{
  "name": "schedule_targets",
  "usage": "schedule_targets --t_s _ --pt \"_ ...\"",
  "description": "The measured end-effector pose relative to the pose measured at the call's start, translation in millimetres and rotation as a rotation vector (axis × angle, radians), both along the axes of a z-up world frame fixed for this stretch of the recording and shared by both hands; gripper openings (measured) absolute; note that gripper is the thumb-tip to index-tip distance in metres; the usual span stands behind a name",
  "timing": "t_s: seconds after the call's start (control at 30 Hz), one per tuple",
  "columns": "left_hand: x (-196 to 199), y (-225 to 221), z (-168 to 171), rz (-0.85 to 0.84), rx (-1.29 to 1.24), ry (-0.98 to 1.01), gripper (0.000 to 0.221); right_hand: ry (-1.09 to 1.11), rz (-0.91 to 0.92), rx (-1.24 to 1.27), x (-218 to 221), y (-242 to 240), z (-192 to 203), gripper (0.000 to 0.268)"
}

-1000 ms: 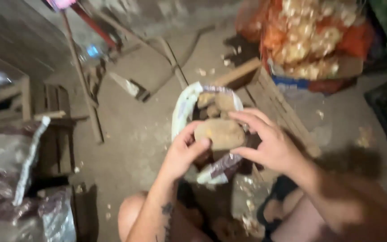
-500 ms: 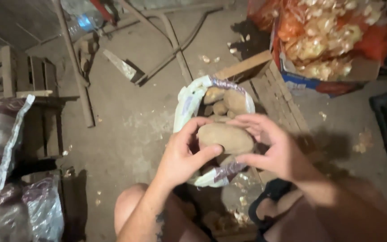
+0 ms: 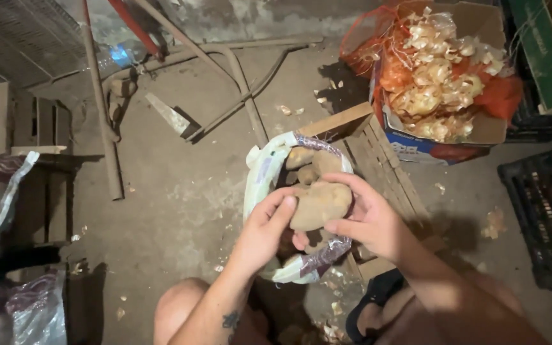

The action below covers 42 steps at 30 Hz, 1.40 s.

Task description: Sorting and inspecting potatoes from a white sack into a wooden crate in a storage area.

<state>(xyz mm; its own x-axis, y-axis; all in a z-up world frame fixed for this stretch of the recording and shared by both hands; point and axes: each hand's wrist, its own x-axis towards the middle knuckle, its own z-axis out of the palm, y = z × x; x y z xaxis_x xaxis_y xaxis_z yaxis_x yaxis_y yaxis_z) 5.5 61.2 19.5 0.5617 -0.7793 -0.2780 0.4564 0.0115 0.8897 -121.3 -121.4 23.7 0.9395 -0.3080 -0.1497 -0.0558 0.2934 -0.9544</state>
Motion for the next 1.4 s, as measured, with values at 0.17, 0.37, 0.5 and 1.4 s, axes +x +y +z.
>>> schedule_targets --t_s 0.17,0.37,0.5,1.4 --pt "-6.3 3.6 19.5 -0.121 -0.071 -0.115 0.053 -0.015 -0.118 -0.044 4.2 -4.9 -13.4 0.070" --pt "-7.2 13.3 27.6 -0.097 0.037 -0.266 0.042 0.014 -0.080 -0.393 -4.8 -23.7 2.3 0.072" --pt "10.6 19.0 41.8 -0.095 0.347 -0.866 0.042 0.000 -0.488 -0.194 5.7 -68.8 -15.1 0.040" --pt "-6.7 -53.1 -103.9 -0.159 0.738 -1.596 0.019 0.481 -0.461 -0.336 28.6 -64.2 -50.6 0.060"
